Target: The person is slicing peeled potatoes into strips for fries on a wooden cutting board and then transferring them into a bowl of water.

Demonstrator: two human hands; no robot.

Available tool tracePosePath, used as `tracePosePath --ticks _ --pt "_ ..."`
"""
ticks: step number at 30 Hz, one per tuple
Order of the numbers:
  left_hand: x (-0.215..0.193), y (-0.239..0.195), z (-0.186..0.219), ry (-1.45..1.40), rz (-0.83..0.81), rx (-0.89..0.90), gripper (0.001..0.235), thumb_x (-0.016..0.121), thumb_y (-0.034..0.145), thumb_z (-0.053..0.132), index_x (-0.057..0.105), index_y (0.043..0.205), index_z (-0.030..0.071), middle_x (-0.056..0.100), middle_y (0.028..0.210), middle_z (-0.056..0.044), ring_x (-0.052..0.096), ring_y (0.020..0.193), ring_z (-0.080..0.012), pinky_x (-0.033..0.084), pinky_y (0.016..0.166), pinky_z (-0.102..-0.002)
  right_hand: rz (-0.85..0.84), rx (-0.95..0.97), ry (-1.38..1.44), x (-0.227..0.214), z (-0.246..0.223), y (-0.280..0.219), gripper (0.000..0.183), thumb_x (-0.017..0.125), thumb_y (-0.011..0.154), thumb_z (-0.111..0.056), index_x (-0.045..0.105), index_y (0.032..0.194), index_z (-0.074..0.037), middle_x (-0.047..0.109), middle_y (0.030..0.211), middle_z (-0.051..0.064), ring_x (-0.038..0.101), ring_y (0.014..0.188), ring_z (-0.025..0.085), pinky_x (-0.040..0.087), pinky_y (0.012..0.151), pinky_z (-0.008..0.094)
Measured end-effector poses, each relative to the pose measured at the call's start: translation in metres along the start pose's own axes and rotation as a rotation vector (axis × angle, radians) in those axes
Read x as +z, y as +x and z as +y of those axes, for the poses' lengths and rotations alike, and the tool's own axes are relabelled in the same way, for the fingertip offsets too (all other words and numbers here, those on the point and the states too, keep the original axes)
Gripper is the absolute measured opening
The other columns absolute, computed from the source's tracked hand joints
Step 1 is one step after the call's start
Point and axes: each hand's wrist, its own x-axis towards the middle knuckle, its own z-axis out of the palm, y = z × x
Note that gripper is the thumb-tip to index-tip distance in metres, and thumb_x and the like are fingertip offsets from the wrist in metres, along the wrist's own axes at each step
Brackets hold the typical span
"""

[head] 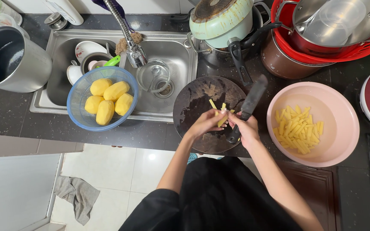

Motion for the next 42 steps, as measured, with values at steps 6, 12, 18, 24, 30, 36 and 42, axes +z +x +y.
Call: tracePosePath --ticks 6,12,18,24,30,36,42 --pt "-0.016 0.069 -0.074 -0.047 -0.006 0.093 0.046 0.054 0.113 0.039 0.056 0.121 -0.006 0.066 0.095 -0.008 0.068 0.091 -0.0202 0.064 0.083 -0.03 0.058 -0.061 -0.162 0.005 -0.028 -0.017 0.029 0.07 0.096 -0.032 0.062 0.099 -0.004 0.079 0.102 0.011 0.077 0.094 0.015 0.058 0.078 0.026" --pt "0.069 0.093 -0.034 -0.313 -0.237 -0.057 0.045 0.054 0.106 0.029 0.05 0.142 0.001 0.072 0.121 -0.009 0.071 0.105 -0.0188 0.061 0.089 -0.036 0.348 -0.176 -0.059 -0.062 -0.057 -0.029 0.042 0.064 0.104 -0.037 0.062 0.119 0.002 0.075 0.109 0.013 0.074 0.093 0.018 0.056 0.079 0.03" --pt "0.215 0.206 -0.068 -0.199 -0.27 -0.327 0.063 0.05 0.103 0.047 0.043 0.148 0.002 0.055 0.147 -0.017 0.056 0.129 -0.0309 0.041 0.108 -0.053 0.541 -0.203 0.1 -0.163 -0.067 -0.065 0.04 0.059 0.105 -0.039 0.052 0.124 -0.004 0.076 0.106 0.01 0.076 0.094 0.018 0.057 0.078 0.028" --pt "0.241 0.232 -0.083 -0.127 -0.15 -0.356 0.066 0.047 0.107 0.051 0.036 0.153 0.005 0.044 0.157 -0.015 0.042 0.143 -0.0291 0.039 0.118 -0.047 0.685 -0.213 0.159 -0.203 -0.077 -0.103 0.034 0.06 0.104 -0.038 0.053 0.114 -0.006 0.073 0.091 0.011 0.073 0.076 0.017 0.05 0.059 0.027" --pt "0.144 0.158 -0.039 -0.244 -0.11 0.087 0.04 0.052 0.104 0.031 0.069 0.121 -0.001 0.078 0.116 -0.015 0.071 0.097 -0.021 0.055 0.085 -0.035 0.547 -0.216 0.224 -0.174 -0.052 -0.077 0.032 0.07 0.103 -0.031 0.055 0.09 -0.007 0.058 0.072 0.002 0.049 0.053 0.009 0.039 0.045 0.025" --pt "0.038 0.072 -0.039 0.505 0.754 0.069 0.059 0.079 0.081 0.04 0.056 0.121 0.004 0.063 0.11 -0.019 0.067 0.097 -0.0364 0.058 0.079 -0.043 0.357 -0.14 0.156 -0.088 -0.026 -0.055 0.019 0.074 0.092 -0.019 0.058 0.086 -0.01 0.06 0.072 0.002 0.052 0.052 0.008 0.039 0.045 0.025" --pt "0.046 0.09 -0.038 0.96 0.866 0.025 0.096 0.094 0.064 0.043 0.037 0.131 0.004 0.042 0.123 -0.024 0.052 0.116 -0.0454 0.058 0.082 -0.044 0.323 -0.105 0.077 -0.058 -0.04 -0.075 0.021 0.075 0.094 -0.02 0.061 0.086 -0.007 0.06 0.072 0.002 0.051 0.051 0.008 0.039 0.046 0.026"
